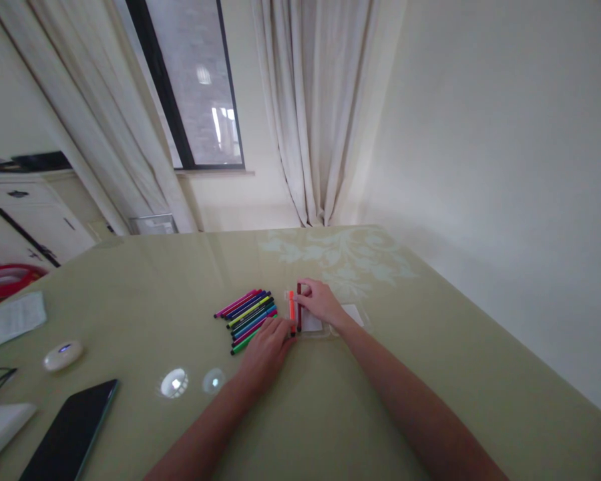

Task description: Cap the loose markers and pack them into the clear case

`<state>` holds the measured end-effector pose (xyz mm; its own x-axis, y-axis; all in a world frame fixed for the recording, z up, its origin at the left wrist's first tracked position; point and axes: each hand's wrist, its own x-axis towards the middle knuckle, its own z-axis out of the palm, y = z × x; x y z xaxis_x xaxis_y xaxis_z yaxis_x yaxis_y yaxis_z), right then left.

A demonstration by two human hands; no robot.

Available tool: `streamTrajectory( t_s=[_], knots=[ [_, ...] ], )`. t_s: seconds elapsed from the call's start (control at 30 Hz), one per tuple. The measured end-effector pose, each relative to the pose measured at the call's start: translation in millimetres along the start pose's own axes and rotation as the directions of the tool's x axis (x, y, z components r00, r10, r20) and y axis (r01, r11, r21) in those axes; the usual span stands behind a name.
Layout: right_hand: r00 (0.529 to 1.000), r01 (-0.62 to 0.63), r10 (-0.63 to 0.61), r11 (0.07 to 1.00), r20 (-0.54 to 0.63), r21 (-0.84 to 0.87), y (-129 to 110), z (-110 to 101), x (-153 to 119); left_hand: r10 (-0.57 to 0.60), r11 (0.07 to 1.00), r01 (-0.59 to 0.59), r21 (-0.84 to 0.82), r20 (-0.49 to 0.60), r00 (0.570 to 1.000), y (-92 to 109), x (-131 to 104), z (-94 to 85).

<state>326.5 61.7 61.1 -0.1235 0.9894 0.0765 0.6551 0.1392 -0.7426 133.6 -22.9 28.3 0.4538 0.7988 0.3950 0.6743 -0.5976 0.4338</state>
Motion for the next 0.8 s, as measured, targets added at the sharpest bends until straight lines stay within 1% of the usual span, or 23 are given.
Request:
streamTrajectory(
  t_s=[0.13, 0.23, 0.43, 0.53, 0.67, 0.8],
  knots=[
    [0.999, 0.023, -0.024, 0.999, -0.024, -0.033, -1.3, 2.0, -1.5, 0.073, 0.996, -0.074, 0.047, 0.016, 0.997, -0.5, 1.1, 2.3],
    [0.999, 0.029, -0.030, 0.999, -0.025, -0.030, -1.6, 1.4, -0.5, 0.077, 0.994, -0.078, 0.071, 0.025, 0.997, -0.1, 1.1, 4.1],
    [0.999, 0.033, -0.034, 0.999, -0.024, -0.037, -1.0, 2.2, -0.4, 0.084, 0.992, -0.084, 0.096, 0.010, 0.996, 2.7, 1.1, 4.0],
    [0.998, 0.065, -0.066, 0.995, -0.004, -0.070, -1.1, 5.4, -2.5, 0.098, 0.988, -0.100, 0.118, 0.021, 0.995, 3.7, 1.7, 2.6],
    [0.995, 0.100, -0.099, 0.986, 0.018, -0.137, -1.5, 5.0, -3.3, 0.130, 0.979, -0.129, 0.157, 0.003, 0.992, 3.6, 1.7, 3.0],
    [0.987, 0.139, -0.124, 0.978, 0.099, -0.157, -0.8, -2.6, -1.9, 0.158, 0.970, -0.157, 0.184, 0.009, 0.987, 2.5, 1.3, 4.9]
  ],
)
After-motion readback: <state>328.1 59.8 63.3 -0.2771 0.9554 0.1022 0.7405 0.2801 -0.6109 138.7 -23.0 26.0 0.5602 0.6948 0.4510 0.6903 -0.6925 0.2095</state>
